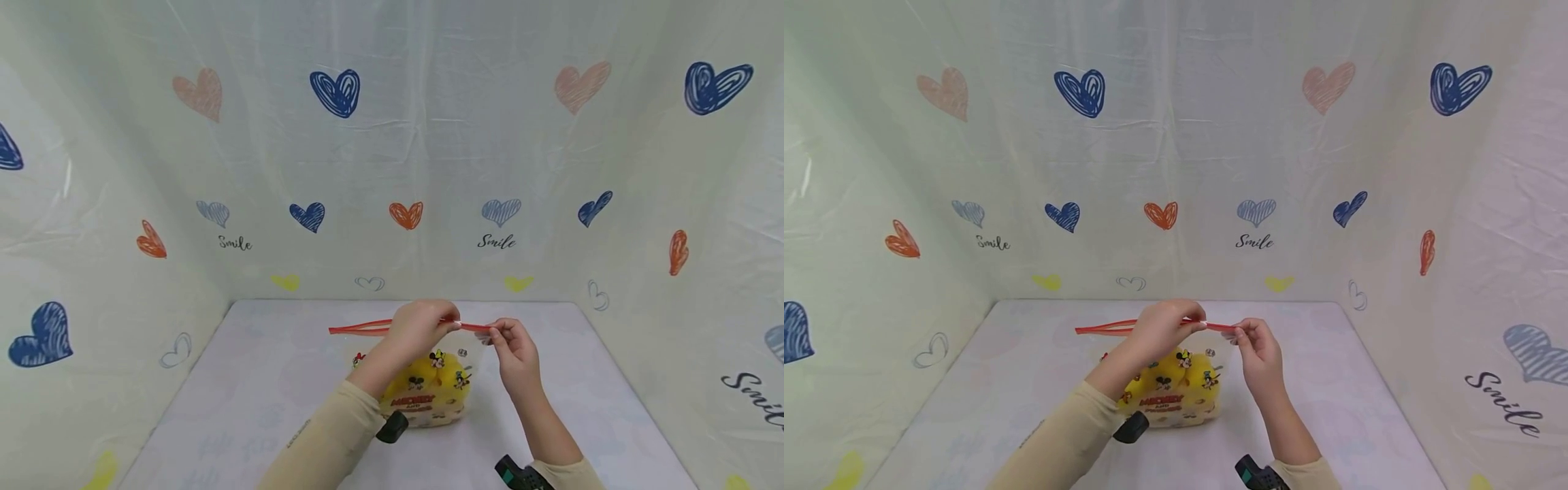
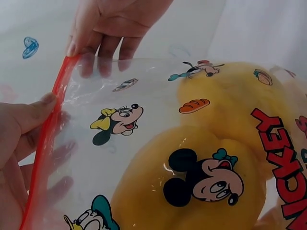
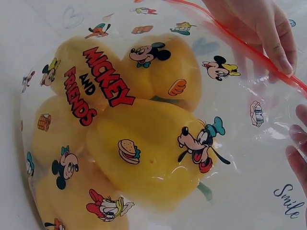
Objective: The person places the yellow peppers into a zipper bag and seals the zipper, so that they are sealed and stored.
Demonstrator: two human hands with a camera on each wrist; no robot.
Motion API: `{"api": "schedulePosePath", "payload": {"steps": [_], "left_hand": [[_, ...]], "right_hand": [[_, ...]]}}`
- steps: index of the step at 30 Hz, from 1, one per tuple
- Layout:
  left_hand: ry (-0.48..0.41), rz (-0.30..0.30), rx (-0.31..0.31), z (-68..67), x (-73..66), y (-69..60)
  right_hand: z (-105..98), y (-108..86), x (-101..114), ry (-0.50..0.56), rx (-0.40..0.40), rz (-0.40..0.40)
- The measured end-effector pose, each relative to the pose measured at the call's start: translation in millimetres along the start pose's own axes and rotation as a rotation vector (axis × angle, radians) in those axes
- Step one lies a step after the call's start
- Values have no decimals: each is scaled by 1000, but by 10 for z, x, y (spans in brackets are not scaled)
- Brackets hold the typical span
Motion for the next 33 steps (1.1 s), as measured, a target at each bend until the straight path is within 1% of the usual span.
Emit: {"api": "schedulePosePath", "payload": {"steps": [11,16,22,33], "left_hand": [[-7,-18,-8,-38,115,-97],[10,-12,-10,-57,145,-134],[17,-27,-16,-81,195,-181],[29,-50,-63,-143,332,-282]], "right_hand": [[3,-19,-8,-25,19,-6],[-21,-34,-17,-46,16,-16],[-26,-51,7,-48,16,-31],[-50,-48,29,-45,20,-69]]}}
Point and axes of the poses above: each hand's wrist, its own y-axis towards the middle knuckle, its own z-axis out of the palm, x = y × z, the point moved 7 cm from there along y, towards the middle knuckle, and after that the axes turned 4 degrees about y, right-handed, at the moved point
